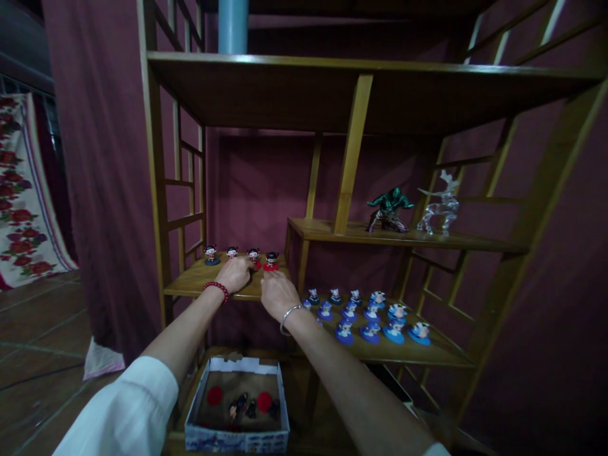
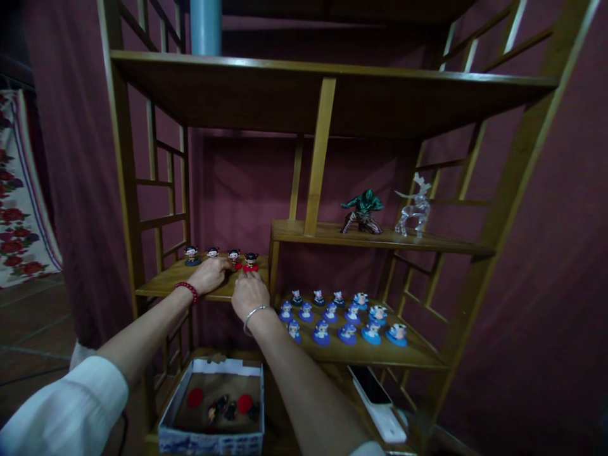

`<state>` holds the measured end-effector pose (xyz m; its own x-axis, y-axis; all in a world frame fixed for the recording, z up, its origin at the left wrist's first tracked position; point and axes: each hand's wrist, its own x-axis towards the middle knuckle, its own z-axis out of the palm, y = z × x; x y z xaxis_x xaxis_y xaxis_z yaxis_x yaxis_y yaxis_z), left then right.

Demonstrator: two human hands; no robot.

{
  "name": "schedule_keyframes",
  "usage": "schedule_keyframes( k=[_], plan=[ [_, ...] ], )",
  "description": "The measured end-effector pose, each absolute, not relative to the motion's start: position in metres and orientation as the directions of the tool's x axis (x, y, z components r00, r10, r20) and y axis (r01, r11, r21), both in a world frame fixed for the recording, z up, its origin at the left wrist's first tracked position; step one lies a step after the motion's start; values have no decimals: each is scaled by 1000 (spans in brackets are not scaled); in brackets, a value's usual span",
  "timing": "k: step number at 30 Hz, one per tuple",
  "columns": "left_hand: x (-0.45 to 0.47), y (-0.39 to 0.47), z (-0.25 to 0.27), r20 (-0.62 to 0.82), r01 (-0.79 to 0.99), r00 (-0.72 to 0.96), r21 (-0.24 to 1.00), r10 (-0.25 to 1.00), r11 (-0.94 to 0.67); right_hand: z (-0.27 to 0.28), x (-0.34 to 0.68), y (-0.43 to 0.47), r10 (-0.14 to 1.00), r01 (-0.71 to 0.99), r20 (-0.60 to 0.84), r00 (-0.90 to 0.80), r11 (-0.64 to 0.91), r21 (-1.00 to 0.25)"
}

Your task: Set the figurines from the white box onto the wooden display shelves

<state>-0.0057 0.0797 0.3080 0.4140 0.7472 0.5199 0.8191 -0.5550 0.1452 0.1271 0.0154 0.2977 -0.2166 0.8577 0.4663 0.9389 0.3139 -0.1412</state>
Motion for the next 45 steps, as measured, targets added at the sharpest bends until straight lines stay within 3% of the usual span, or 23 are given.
schedule_keyframes(
  k=[6, 12, 33, 45],
  plan=[
    [-3, 75, 311, 510, 796, 485, 80, 711, -600, 297, 127, 14, 837, 938, 499, -223, 324, -123],
    [1, 70, 313, 461, 753, 580, 12, 672, -658, 297, 126, 12, 879, 946, 435, -196, 286, -152],
    [2, 77, 311, 404, 748, 602, 18, 689, -663, 300, 124, 8, 911, 968, 389, -137, 206, -141],
    [2, 77, 311, 412, 743, 608, 4, 678, -669, 292, 122, 10, 869, 968, 479, -119, 210, -140]
  ],
)
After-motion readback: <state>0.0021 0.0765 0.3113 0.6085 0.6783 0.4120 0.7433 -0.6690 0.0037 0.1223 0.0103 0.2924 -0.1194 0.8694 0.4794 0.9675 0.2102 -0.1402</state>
